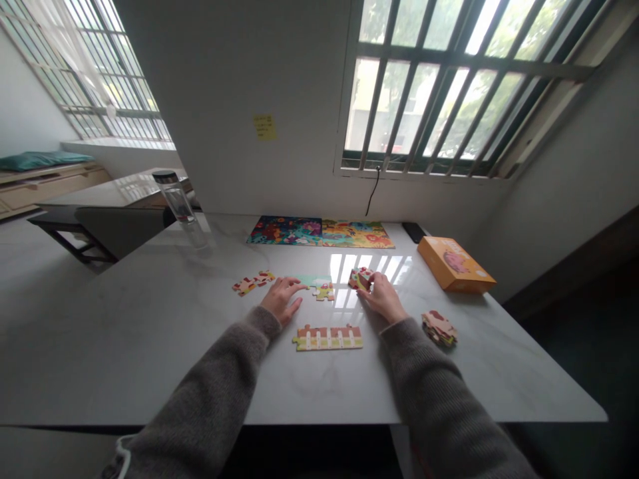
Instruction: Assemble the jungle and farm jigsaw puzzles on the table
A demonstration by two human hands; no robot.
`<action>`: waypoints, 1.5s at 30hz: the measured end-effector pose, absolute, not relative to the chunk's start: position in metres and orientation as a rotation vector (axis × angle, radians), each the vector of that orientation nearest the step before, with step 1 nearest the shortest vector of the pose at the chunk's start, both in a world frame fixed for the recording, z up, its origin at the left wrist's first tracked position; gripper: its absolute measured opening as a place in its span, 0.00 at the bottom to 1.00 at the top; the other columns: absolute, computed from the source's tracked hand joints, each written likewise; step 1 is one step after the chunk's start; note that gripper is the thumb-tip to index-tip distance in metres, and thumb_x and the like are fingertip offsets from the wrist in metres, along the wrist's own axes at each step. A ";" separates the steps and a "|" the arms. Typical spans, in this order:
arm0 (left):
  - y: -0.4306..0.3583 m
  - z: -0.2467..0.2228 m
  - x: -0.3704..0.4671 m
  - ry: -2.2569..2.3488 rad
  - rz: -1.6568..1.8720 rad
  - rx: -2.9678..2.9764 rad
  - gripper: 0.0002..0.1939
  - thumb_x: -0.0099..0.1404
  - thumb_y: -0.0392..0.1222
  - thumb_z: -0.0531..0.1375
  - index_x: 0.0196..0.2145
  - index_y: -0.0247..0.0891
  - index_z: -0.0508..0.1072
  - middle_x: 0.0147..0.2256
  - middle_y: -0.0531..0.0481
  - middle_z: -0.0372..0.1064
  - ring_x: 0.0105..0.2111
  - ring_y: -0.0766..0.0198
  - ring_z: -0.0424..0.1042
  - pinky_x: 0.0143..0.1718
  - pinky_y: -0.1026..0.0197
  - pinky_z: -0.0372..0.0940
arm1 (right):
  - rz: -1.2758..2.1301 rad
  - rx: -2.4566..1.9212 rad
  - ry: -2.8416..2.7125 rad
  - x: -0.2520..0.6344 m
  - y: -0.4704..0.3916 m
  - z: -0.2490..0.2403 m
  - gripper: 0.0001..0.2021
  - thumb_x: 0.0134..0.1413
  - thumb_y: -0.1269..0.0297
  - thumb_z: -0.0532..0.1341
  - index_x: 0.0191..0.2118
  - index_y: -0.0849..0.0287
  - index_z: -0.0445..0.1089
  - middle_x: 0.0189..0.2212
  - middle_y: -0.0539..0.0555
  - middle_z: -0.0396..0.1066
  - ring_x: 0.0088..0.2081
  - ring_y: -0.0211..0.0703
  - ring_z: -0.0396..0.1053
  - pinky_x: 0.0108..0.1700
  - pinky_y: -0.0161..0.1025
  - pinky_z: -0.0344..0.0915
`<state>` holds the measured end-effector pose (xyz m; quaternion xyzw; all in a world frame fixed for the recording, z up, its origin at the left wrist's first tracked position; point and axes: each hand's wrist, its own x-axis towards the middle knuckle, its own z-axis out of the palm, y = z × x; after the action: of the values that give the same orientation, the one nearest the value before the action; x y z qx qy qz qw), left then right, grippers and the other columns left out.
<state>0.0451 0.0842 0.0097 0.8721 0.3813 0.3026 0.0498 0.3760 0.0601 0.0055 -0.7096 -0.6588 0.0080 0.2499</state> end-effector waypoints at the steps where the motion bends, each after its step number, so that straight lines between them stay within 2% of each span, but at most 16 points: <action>1: 0.084 0.010 0.046 1.146 0.932 2.661 0.17 0.65 0.38 0.57 0.51 0.41 0.75 0.49 0.43 0.68 0.49 0.51 0.65 0.57 0.46 0.61 | 0.031 -1.922 -1.789 0.376 0.060 0.007 0.20 0.54 0.55 0.66 0.47 0.60 0.64 0.43 0.62 0.69 0.44 0.52 0.70 0.45 0.43 0.66; 5: 0.082 0.013 0.048 1.056 0.963 2.662 0.15 0.67 0.37 0.56 0.49 0.40 0.76 0.47 0.43 0.70 0.49 0.52 0.65 0.56 0.48 0.63 | 0.138 -1.770 -1.773 0.373 0.060 0.013 0.14 0.53 0.60 0.64 0.43 0.58 0.63 0.41 0.59 0.70 0.42 0.51 0.69 0.43 0.44 0.67; 9: 0.080 0.015 0.049 1.028 0.922 2.650 0.13 0.67 0.37 0.55 0.46 0.41 0.76 0.45 0.45 0.72 0.48 0.53 0.67 0.54 0.48 0.64 | 0.306 -1.603 -1.762 0.363 0.057 0.020 0.08 0.58 0.61 0.59 0.41 0.56 0.64 0.32 0.52 0.69 0.32 0.45 0.68 0.38 0.44 0.67; 13: 0.076 0.018 0.053 0.996 0.930 2.642 0.12 0.67 0.37 0.55 0.44 0.41 0.76 0.41 0.45 0.73 0.44 0.55 0.69 0.52 0.49 0.64 | 0.496 -1.391 -1.809 0.340 0.050 0.028 0.19 0.60 0.63 0.55 0.56 0.57 0.63 0.30 0.48 0.66 0.28 0.40 0.66 0.35 0.40 0.68; 16: 0.069 0.021 0.062 0.973 0.950 2.631 0.08 0.67 0.38 0.56 0.40 0.40 0.75 0.38 0.46 0.74 0.42 0.55 0.70 0.50 0.51 0.64 | 0.712 -1.233 -1.762 0.319 0.042 0.033 0.24 0.60 0.64 0.55 0.61 0.56 0.61 0.32 0.48 0.66 0.28 0.38 0.68 0.34 0.39 0.69; 19: 0.060 0.024 0.071 0.942 1.014 2.619 0.07 0.66 0.42 0.59 0.41 0.40 0.73 0.39 0.47 0.74 0.42 0.54 0.70 0.49 0.52 0.64 | 0.927 -1.095 -1.623 0.300 0.038 0.036 0.21 0.58 0.61 0.59 0.57 0.55 0.61 0.32 0.47 0.68 0.31 0.40 0.73 0.36 0.41 0.72; 22: 0.056 0.025 0.076 0.917 1.074 2.601 0.14 0.64 0.45 0.63 0.46 0.39 0.71 0.43 0.46 0.74 0.44 0.54 0.70 0.50 0.52 0.63 | 1.053 -0.983 -1.464 0.288 0.035 0.035 0.18 0.56 0.55 0.64 0.46 0.54 0.58 0.31 0.47 0.72 0.32 0.43 0.77 0.39 0.44 0.74; 25: 0.056 0.025 0.077 0.934 1.103 2.567 0.20 0.61 0.47 0.66 0.48 0.39 0.69 0.45 0.45 0.73 0.46 0.53 0.70 0.51 0.51 0.64 | 1.093 -0.952 -1.374 0.280 0.032 0.036 0.20 0.54 0.50 0.66 0.39 0.52 0.55 0.28 0.48 0.75 0.32 0.46 0.78 0.39 0.46 0.75; 29: 0.056 0.024 0.077 1.042 1.156 2.521 0.24 0.59 0.50 0.68 0.49 0.38 0.67 0.42 0.44 0.71 0.43 0.52 0.70 0.48 0.51 0.64 | 1.139 -0.952 -1.335 0.270 0.024 0.038 0.20 0.55 0.47 0.66 0.36 0.52 0.55 0.25 0.49 0.76 0.32 0.49 0.80 0.39 0.48 0.75; 32: 0.054 0.026 0.077 1.074 1.167 2.574 0.23 0.60 0.47 0.66 0.50 0.37 0.67 0.40 0.44 0.72 0.41 0.52 0.70 0.47 0.51 0.64 | 1.194 -0.926 -1.331 0.264 0.017 0.038 0.19 0.57 0.47 0.64 0.35 0.52 0.55 0.26 0.50 0.78 0.34 0.50 0.80 0.39 0.48 0.76; 34: 0.055 0.027 0.076 1.070 1.161 2.621 0.25 0.61 0.46 0.65 0.53 0.36 0.66 0.42 0.43 0.72 0.42 0.52 0.70 0.47 0.51 0.64 | 1.216 -0.915 -1.331 0.261 0.015 0.038 0.18 0.58 0.47 0.63 0.38 0.52 0.57 0.28 0.51 0.78 0.36 0.51 0.80 0.41 0.49 0.76; 36: 0.056 0.027 0.074 1.068 1.144 2.663 0.27 0.61 0.46 0.65 0.55 0.36 0.65 0.44 0.43 0.71 0.44 0.51 0.70 0.47 0.50 0.63 | 1.207 -0.926 -1.346 0.261 0.015 0.037 0.18 0.58 0.48 0.63 0.45 0.54 0.59 0.30 0.52 0.79 0.36 0.51 0.80 0.43 0.50 0.76; 40: 0.058 0.029 0.071 1.040 1.140 2.701 0.25 0.60 0.46 0.66 0.53 0.37 0.68 0.46 0.42 0.70 0.46 0.49 0.68 0.48 0.49 0.63 | 1.176 -0.939 -1.439 0.264 0.017 0.033 0.26 0.61 0.51 0.61 0.60 0.55 0.58 0.36 0.54 0.79 0.40 0.49 0.80 0.49 0.50 0.74; 45: 0.058 0.029 0.069 0.977 1.198 2.627 0.24 0.58 0.41 0.66 0.52 0.39 0.70 0.45 0.44 0.68 0.45 0.51 0.65 0.51 0.50 0.64 | 1.096 -0.950 -1.610 0.268 0.019 0.028 0.22 0.64 0.55 0.58 0.61 0.54 0.63 0.45 0.56 0.77 0.46 0.47 0.77 0.52 0.48 0.70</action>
<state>0.0692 0.0578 0.0293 0.8609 0.3201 0.3926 0.0469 0.2679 0.0194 0.0279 -0.3873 -0.6566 0.4468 0.4682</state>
